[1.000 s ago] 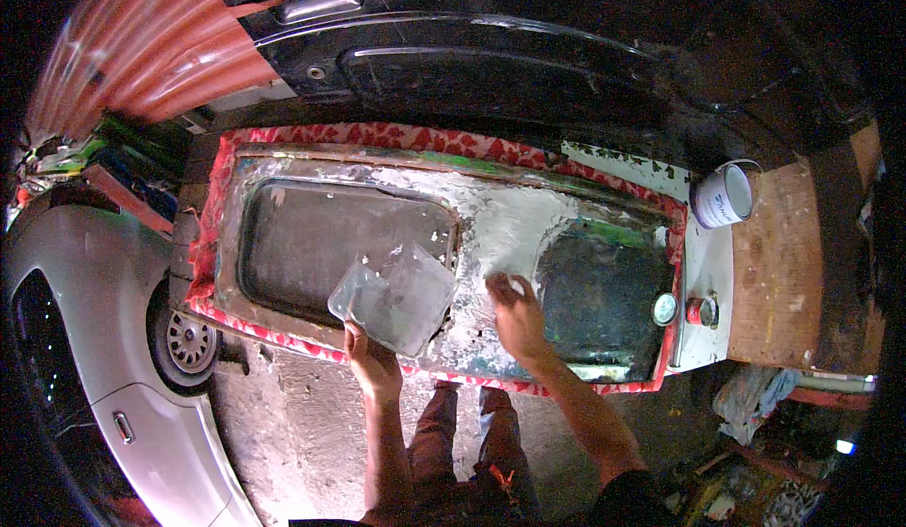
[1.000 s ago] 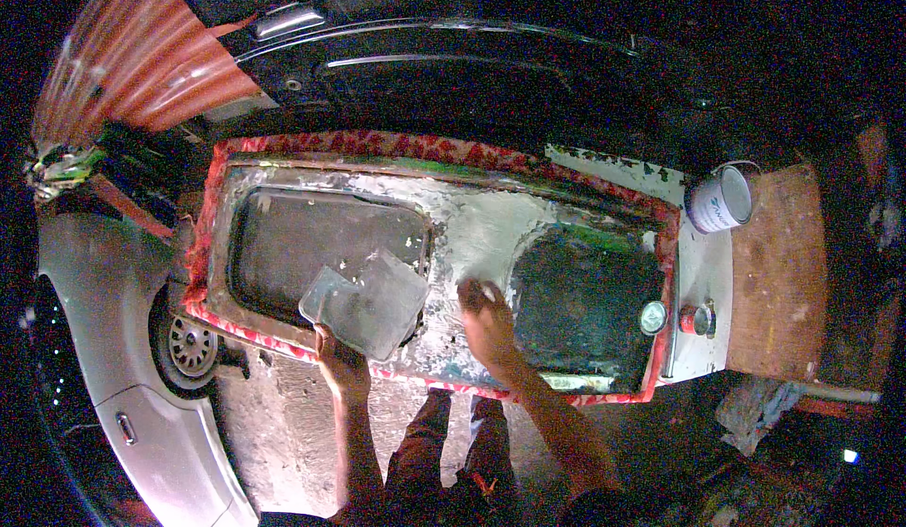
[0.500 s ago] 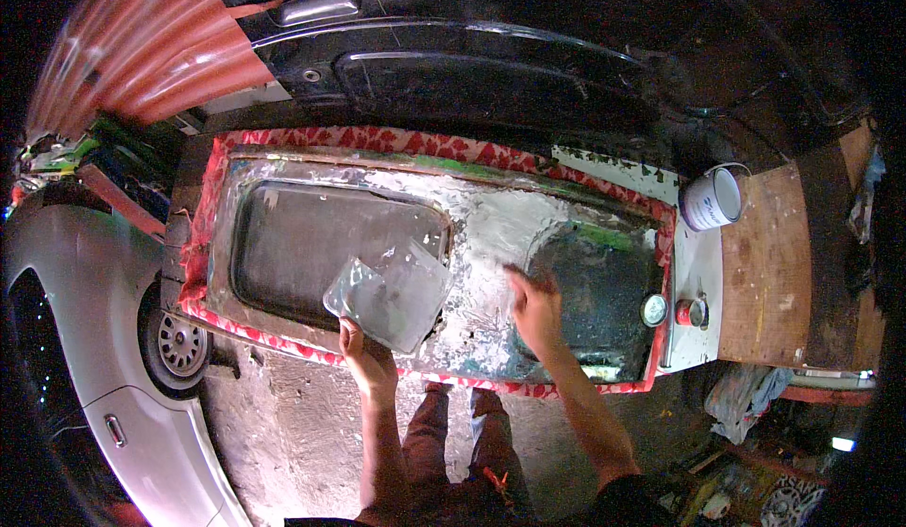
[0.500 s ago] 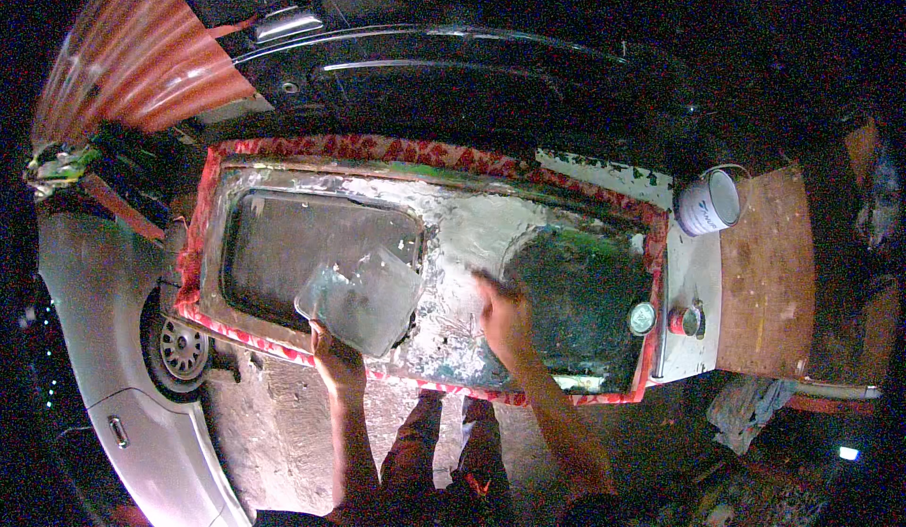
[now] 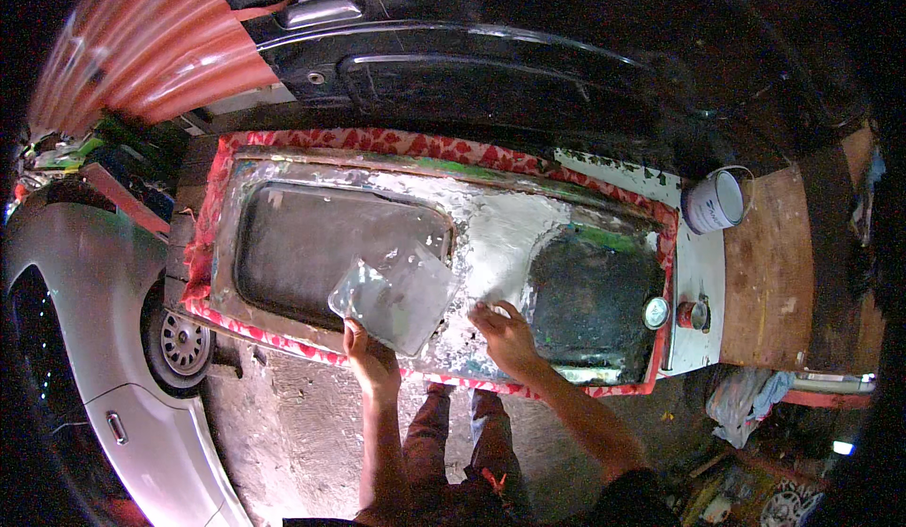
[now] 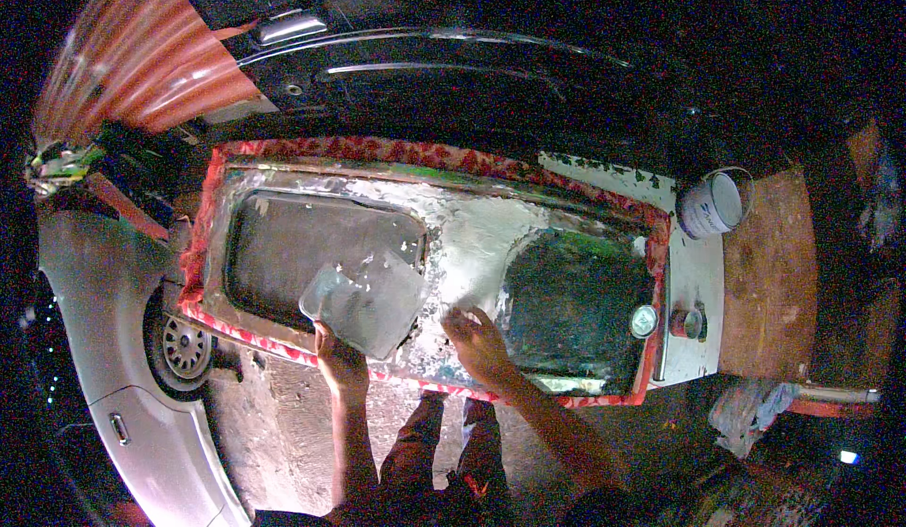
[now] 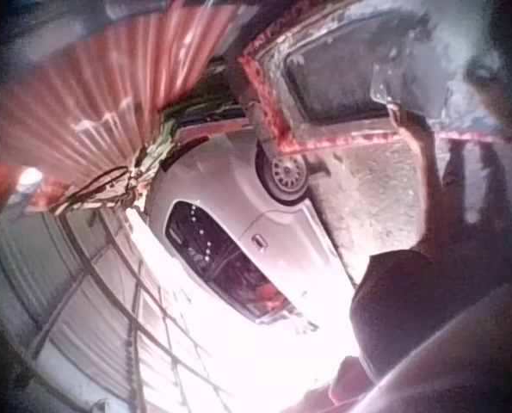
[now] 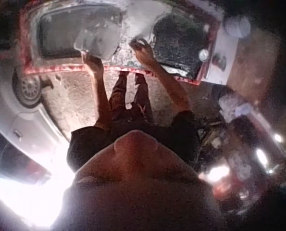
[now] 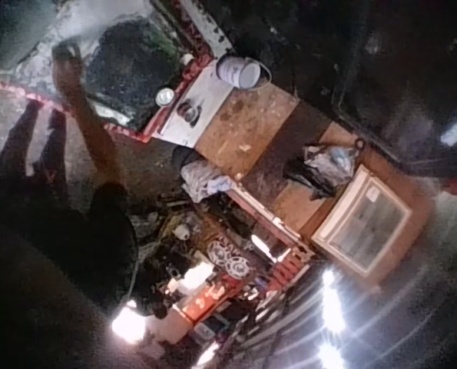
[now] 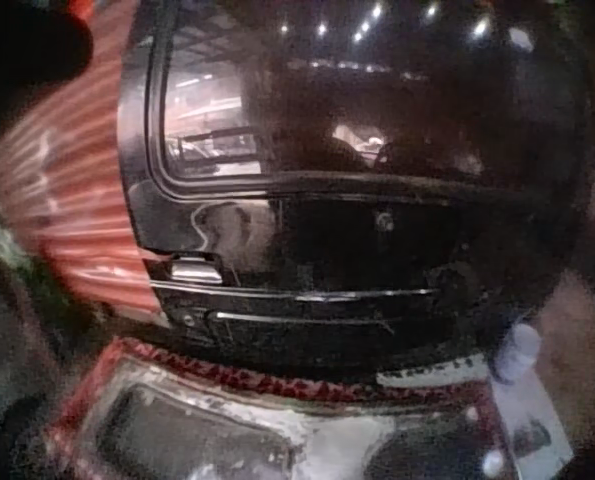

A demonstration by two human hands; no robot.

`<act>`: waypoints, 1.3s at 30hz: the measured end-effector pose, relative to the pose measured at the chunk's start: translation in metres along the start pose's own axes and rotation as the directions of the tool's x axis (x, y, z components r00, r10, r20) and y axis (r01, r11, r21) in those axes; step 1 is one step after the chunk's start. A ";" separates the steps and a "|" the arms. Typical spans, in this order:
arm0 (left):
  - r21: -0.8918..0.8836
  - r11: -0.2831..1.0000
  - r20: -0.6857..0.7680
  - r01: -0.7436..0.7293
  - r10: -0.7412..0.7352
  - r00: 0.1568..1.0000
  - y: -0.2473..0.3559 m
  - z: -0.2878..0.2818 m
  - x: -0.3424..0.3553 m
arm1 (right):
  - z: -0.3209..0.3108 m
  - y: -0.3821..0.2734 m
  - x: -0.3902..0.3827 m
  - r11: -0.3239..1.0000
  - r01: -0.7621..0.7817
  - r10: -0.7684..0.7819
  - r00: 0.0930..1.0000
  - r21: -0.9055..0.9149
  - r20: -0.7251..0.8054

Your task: The person scoops a white paste from a plastic container and spreads it onto a car door panel using a small spatula. The person repeatedly adds more paste and smooths the surface across the panel.

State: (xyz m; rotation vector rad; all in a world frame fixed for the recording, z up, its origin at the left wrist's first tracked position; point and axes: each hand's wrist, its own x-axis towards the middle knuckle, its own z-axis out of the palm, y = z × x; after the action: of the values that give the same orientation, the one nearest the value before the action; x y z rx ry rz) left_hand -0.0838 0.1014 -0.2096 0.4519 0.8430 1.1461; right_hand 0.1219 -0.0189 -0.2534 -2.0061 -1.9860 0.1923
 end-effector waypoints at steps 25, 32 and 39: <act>-0.032 0.999 0.016 -0.010 0.011 1.000 -0.005 0.008 0.004 | 0.005 -0.019 -0.013 0.988 -0.058 0.065 0.997 0.143 -0.042; -0.049 0.998 0.056 -0.029 0.031 0.998 -0.003 0.016 0.006 | -0.016 -0.004 -0.017 0.886 -0.195 0.302 0.931 0.421 -0.205; -0.101 0.995 0.043 0.024 -0.020 0.999 -0.001 0.018 0.006 | -0.039 0.000 0.020 0.867 -0.288 0.447 0.810 0.406 -0.380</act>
State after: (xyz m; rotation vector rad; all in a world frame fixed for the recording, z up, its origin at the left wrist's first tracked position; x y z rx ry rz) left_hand -0.0686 0.1088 -0.2011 0.3811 0.7483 1.1499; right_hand 0.1347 -0.0039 -0.2143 -1.9655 -1.1652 0.1064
